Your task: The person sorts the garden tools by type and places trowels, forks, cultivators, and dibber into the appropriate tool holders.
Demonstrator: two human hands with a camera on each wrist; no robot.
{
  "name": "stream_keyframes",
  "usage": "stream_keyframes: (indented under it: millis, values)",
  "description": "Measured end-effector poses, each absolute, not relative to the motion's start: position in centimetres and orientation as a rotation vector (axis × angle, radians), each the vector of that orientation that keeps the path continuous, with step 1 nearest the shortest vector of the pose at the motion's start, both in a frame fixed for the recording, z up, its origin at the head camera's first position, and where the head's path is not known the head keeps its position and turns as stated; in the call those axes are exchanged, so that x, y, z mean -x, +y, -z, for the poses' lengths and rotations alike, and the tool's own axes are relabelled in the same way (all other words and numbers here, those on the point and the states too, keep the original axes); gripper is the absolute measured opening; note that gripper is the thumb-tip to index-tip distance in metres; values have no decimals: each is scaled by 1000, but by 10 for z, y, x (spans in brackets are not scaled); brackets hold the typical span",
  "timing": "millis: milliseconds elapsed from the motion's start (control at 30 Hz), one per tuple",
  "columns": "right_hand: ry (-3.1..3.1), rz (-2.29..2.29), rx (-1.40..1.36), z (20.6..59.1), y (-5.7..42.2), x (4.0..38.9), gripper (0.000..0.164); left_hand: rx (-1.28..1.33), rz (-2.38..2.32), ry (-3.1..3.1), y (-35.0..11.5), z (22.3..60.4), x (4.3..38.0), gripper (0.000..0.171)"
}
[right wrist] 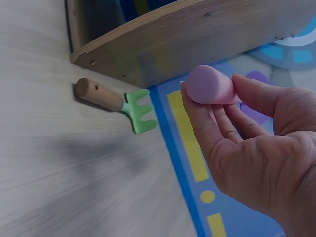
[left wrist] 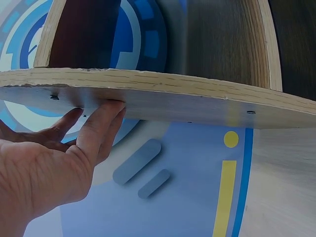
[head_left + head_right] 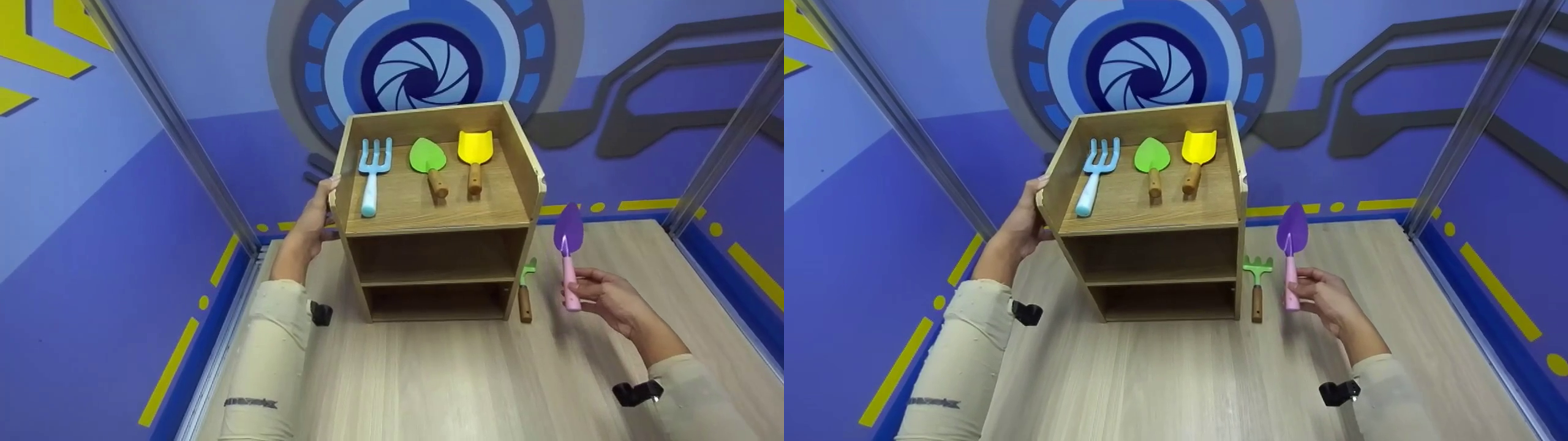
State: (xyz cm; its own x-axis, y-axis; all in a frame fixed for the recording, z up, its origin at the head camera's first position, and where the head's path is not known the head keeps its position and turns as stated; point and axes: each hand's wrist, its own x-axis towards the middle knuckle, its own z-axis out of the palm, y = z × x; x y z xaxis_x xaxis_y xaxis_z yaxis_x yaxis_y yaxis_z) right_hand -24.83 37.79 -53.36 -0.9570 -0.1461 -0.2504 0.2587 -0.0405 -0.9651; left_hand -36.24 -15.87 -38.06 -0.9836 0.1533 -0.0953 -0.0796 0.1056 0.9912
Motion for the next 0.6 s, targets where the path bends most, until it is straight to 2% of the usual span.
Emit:
stream_keyframes:
  millis: [367,600]
  values:
    - [1892,2279,-6,505,370,241,29,-58,-1981,2200,-158,379,363,81]
    - [1881,2341,66,488,363,238,28,-57,-1975,2208,-159,380,363,78]
